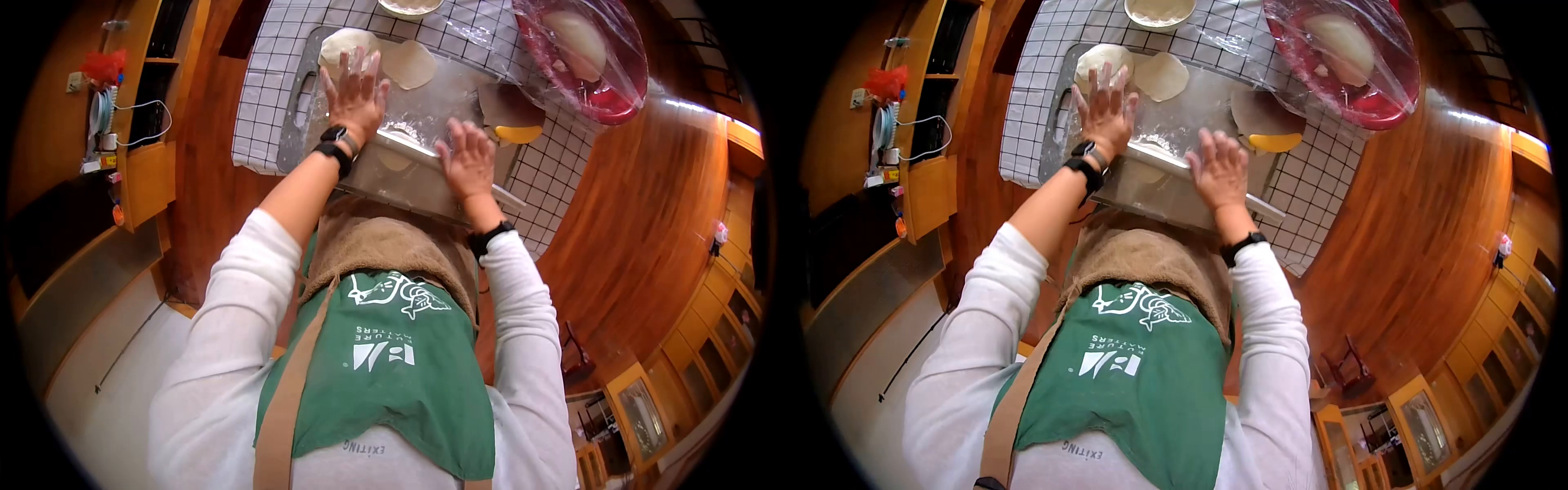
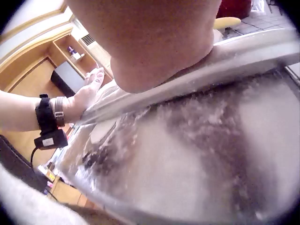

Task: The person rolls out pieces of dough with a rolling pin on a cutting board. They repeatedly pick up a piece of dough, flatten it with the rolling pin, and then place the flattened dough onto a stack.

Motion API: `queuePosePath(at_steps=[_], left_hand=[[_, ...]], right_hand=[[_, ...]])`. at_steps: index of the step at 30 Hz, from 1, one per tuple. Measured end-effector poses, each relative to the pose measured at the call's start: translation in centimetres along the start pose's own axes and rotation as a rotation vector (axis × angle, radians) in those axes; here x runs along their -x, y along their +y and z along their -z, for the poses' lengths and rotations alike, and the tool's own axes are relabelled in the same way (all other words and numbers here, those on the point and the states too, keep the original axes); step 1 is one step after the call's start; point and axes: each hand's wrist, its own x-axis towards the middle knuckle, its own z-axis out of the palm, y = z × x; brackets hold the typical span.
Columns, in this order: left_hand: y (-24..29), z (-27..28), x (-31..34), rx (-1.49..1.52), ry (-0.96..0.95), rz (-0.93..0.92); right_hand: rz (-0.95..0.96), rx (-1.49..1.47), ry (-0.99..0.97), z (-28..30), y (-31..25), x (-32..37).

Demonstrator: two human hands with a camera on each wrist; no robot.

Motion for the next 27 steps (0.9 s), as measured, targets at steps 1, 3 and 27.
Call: queuePosePath(at_steps=[1, 3, 27], left_hand=[[0.0, -0.2, -0.5, 0.022, 0.036, 0.019], [-0.3, -0.4, 0.6, 0.059, 0.055, 0.022], [-1.6, 3.5, 8.6, 0.023, -0.059, -0.034]], right_hand=[[-0.064, 0.005, 0.058, -0.1, 0.3, -0.9], [-0.134, 0.013, 0.113, -0.4, 0.2, -0.3], [0.183, -0.063, -0.126, -0.5, -2.3, 4.8]])
